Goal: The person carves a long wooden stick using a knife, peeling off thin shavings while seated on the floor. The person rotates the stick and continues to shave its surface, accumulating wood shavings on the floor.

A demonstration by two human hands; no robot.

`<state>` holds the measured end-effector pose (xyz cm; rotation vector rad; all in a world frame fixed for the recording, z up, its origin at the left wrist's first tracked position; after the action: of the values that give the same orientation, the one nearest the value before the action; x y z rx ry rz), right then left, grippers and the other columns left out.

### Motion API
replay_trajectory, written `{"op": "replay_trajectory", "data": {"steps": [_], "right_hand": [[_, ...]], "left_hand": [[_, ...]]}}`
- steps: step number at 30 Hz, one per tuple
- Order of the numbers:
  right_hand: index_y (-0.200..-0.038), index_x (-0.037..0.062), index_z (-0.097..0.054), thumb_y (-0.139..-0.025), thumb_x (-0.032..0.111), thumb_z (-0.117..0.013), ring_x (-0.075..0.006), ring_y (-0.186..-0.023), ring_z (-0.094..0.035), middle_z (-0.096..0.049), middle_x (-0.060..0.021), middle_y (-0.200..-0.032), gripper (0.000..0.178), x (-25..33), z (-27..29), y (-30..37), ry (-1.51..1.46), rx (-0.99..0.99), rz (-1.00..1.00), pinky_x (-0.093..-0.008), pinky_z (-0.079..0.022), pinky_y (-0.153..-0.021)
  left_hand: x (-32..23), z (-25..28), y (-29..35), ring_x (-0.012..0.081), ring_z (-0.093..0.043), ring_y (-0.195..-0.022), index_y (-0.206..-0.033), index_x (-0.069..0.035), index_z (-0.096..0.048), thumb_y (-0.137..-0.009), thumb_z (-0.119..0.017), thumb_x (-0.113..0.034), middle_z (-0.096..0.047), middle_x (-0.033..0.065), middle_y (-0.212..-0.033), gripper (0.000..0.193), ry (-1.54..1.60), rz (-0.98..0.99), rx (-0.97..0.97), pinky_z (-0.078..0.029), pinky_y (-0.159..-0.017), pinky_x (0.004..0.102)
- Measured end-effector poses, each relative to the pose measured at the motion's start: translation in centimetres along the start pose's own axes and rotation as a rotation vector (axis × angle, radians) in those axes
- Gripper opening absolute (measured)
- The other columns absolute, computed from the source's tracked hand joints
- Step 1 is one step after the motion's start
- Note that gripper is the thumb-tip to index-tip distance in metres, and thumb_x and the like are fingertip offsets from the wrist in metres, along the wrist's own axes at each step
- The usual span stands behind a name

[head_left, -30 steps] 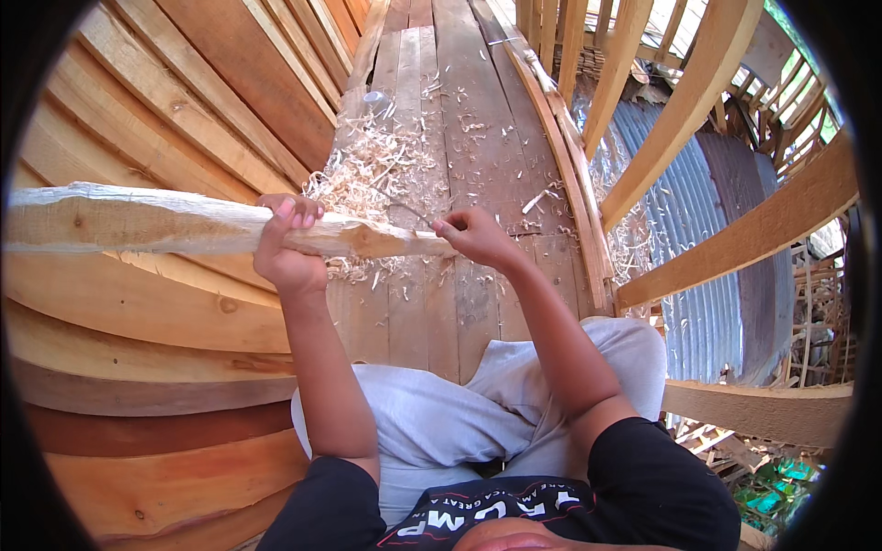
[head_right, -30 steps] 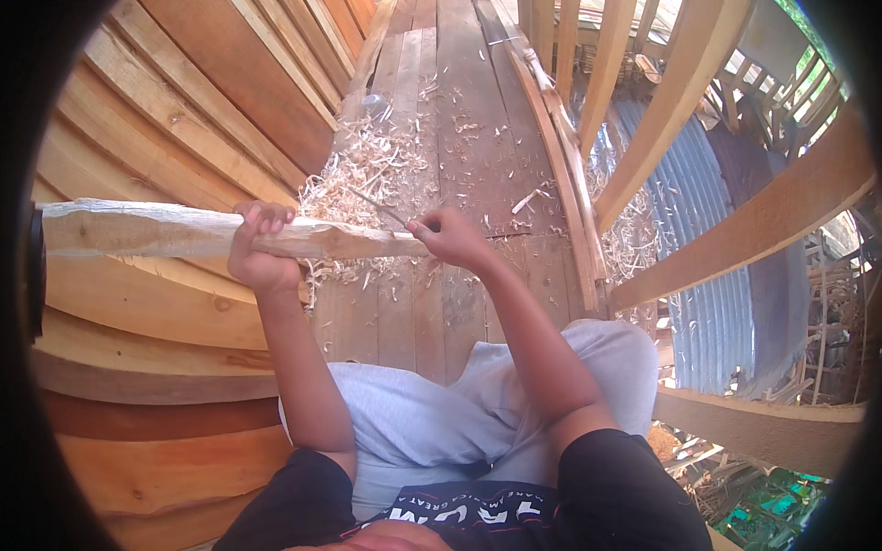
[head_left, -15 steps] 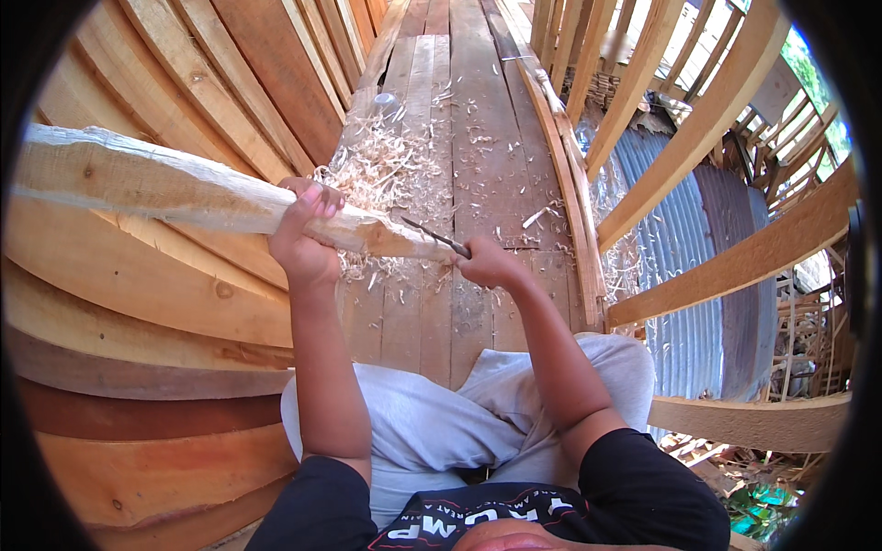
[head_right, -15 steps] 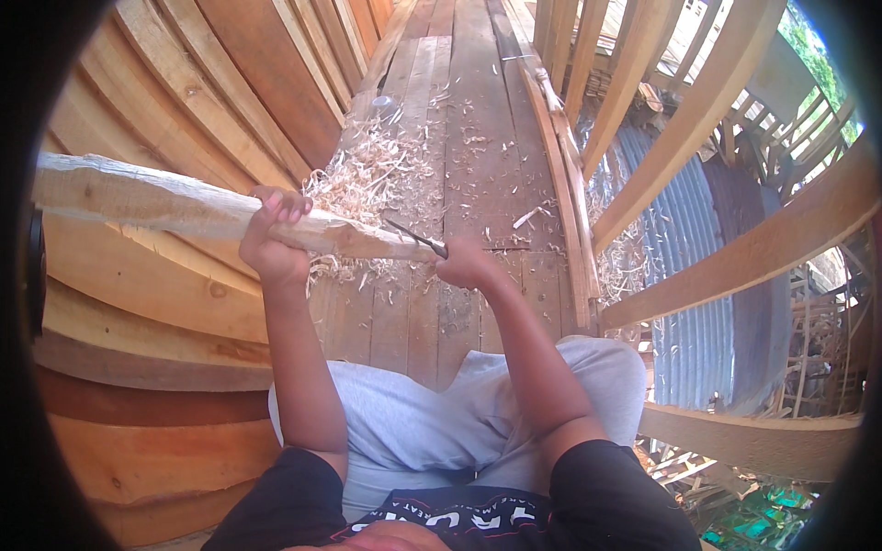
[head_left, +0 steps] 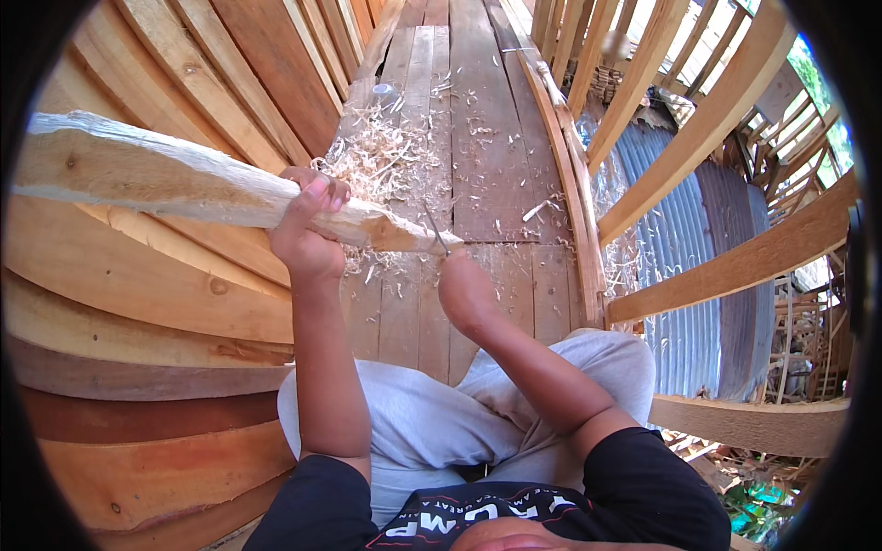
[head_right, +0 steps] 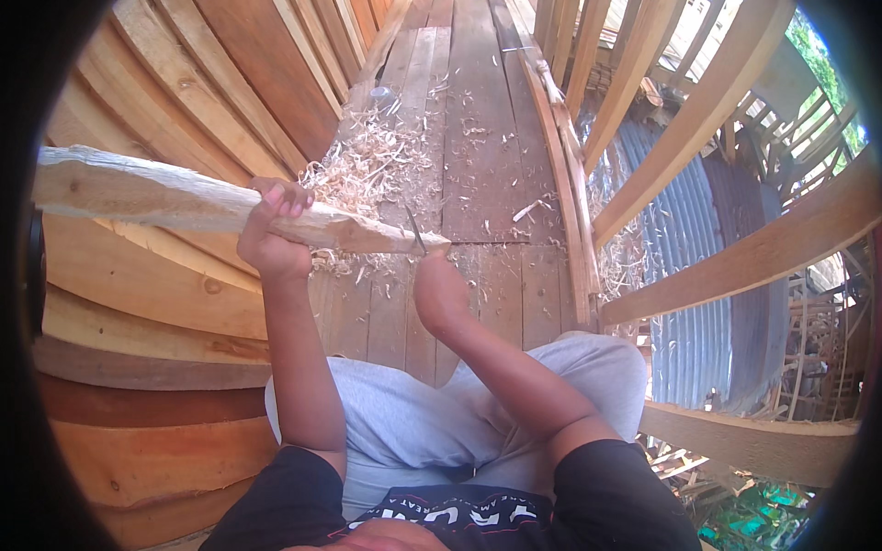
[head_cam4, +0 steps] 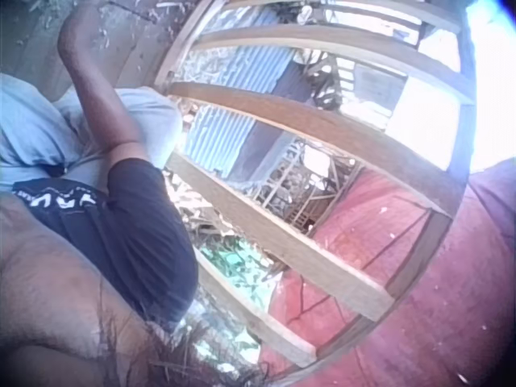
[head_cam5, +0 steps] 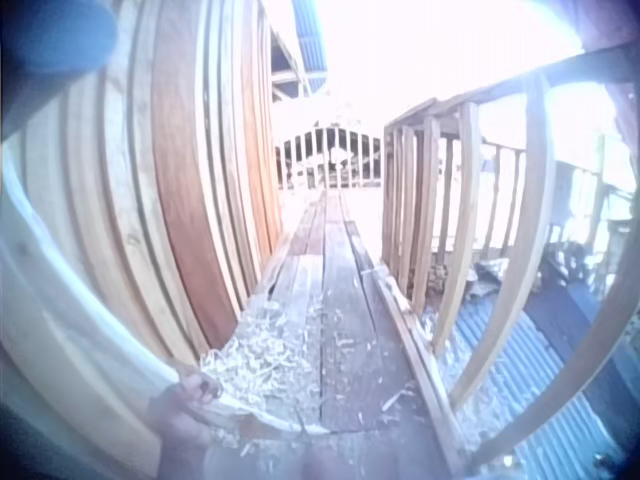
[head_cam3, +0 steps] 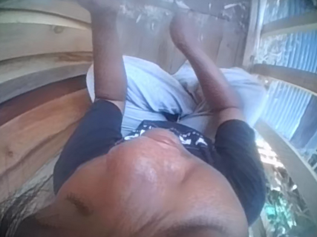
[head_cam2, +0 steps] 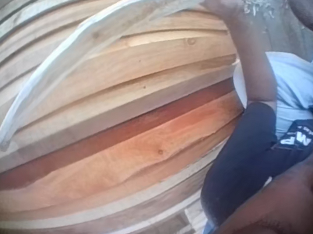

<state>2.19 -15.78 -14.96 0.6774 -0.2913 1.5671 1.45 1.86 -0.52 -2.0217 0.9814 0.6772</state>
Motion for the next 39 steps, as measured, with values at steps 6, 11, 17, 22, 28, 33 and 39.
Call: {"op": "replay_trajectory", "data": {"steps": [6,11,17,22,28,33,39], "right_hand": [[-0.094,-0.0050,-0.065,-0.090,0.015,-0.048,-0.0405,-0.089,-0.065,-0.066,-0.0247,-0.090,0.026,-1.5,1.7,-3.1,0.128,0.125,0.120,-0.0476,-0.052,-0.077],[-0.100,-0.0023,-0.065,-0.087,0.020,-0.060,-0.0338,-0.086,-0.067,-0.068,-0.0201,-0.089,0.027,0.2,6.3,-3.8,-0.111,0.108,0.139,-0.0439,-0.050,-0.076],[-0.097,0.0009,-0.066,-0.084,0.023,-0.069,-0.0190,-0.069,-0.065,-0.067,-0.0156,-0.074,0.026,-1.1,5.4,-4.4,-0.537,0.170,0.267,-0.0354,-0.048,-0.064],[-0.099,-0.0009,-0.065,-0.092,0.035,-0.059,-0.0189,-0.068,-0.064,-0.066,-0.0149,-0.071,0.037,-0.6,4.1,-4.1,-0.646,0.315,0.246,-0.0357,-0.047,-0.063],[-0.087,-0.0058,-0.068,-0.097,0.045,-0.020,-0.0447,-0.085,-0.065,-0.067,-0.0285,-0.086,0.071,-0.9,1.6,-3.4,-0.146,0.021,-0.039,-0.0523,-0.048,-0.082],[-0.084,-0.0070,-0.068,-0.097,0.036,-0.026,-0.0502,-0.091,-0.061,-0.064,-0.0330,-0.091,0.061,-0.6,0.9,-3.4,-0.209,-0.032,-0.034,-0.0544,-0.045,-0.087],[-0.085,-0.0074,-0.067,-0.096,0.034,-0.028,-0.0494,-0.090,-0.061,-0.064,-0.0326,-0.090,0.058,0.8,2.1,-2.1,-0.252,0.032,-0.037,-0.0530,-0.046,-0.086]], "left_hand": [[-0.1,-0.1,-0.4,0.0156,-0.045,-0.066,-0.079,-0.007,-0.049,-0.078,-0.060,-0.008,-0.044,0.0028,-0.068,0.012,0.043,0.013,-0.071,-0.041,-0.071,0.0329],[-0.7,0.4,0.0,0.0149,-0.044,-0.066,-0.078,-0.007,-0.049,-0.079,-0.060,-0.009,-0.044,0.0026,-0.068,0.011,0.022,0.006,-0.078,-0.041,-0.071,0.0328],[-0.3,0.2,-0.3,0.0151,-0.045,-0.067,-0.078,-0.008,-0.049,-0.079,-0.060,-0.009,-0.045,0.0029,-0.068,0.011,0.045,0.028,-0.049,-0.040,-0.070,0.0326],[-0.2,-0.3,0.0,0.0160,-0.046,-0.066,-0.077,-0.007,-0.049,-0.079,-0.059,-0.008,-0.046,0.0039,-0.069,0.011,0.041,0.013,-0.010,-0.040,-0.069,0.0324],[0.0,-0.8,0.1,0.0165,-0.045,-0.067,-0.079,-0.008,-0.048,-0.079,-0.059,-0.010,-0.043,0.0035,-0.068,0.012,-0.011,0.004,0.014,-0.039,-0.071,0.0338],[0.1,-1.8,0.7,0.0167,-0.044,-0.068,-0.080,-0.009,-0.047,-0.078,-0.059,-0.011,-0.042,0.0029,-0.067,0.013,-0.044,0.006,-0.002,-0.039,-0.072,0.0343],[-0.1,-1.6,0.6,0.0174,-0.046,-0.064,-0.078,-0.006,-0.049,-0.076,-0.061,-0.005,-0.045,0.0046,-0.068,0.013,0.005,-0.007,-0.060,-0.041,-0.069,0.0337]]}}
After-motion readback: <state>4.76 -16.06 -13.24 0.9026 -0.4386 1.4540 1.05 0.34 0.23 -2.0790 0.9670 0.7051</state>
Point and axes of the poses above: each hand's wrist, its own y-axis away from the middle knuckle, its own z-axis out of the back of the hand, x = y × z, the point moved 2 cm from there along -y, towards the middle knuckle
